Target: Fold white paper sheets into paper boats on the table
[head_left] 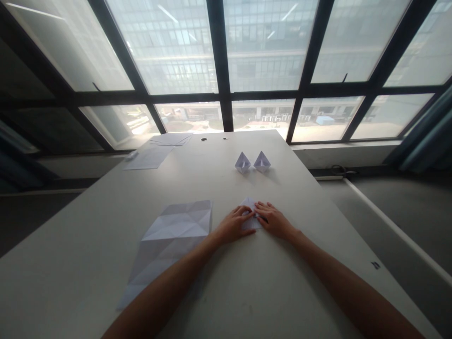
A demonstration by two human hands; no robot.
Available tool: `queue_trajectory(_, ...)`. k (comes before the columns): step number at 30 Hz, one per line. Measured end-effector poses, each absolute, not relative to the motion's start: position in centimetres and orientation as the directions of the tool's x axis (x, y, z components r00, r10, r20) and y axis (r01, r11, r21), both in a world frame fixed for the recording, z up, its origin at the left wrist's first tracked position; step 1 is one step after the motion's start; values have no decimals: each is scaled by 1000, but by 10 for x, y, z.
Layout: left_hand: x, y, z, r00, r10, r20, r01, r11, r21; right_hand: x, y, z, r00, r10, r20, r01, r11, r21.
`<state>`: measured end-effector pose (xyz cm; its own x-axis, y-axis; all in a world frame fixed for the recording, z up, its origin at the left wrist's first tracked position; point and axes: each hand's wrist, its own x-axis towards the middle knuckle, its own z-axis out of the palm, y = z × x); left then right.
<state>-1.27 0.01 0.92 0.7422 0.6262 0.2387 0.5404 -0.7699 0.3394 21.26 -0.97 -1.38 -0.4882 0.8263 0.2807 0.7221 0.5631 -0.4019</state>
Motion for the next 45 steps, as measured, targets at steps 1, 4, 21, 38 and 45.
queue_trajectory(1, -13, 0, 10, 744, 622, 243, 532, -772, 347, 213, -10, -13, -493, 825, 278, 720, 566, -402)
queue_trajectory(4, -13, 0, 10, 743, 618, 257, 515, -773, 371, 215, -11, -11, -518, 811, 272, 704, 585, -403)
queue_trajectory(21, -12, -1, 8, 693, 636, 339, 488, -761, 427, 221, -15, -1, -612, 753, 243, 623, 648, -438)
queue_trajectory(38, -14, 5, 9, 568, 760, 316, 695, -648, 310, 223, -8, -8, -351, 835, 424, 650, 543, -532)
queue_trajectory(45, -18, 9, 5, 478, 818, 320, 776, -564, 283, 222, -6, -12, -232, 883, 407, 763, 425, -487)
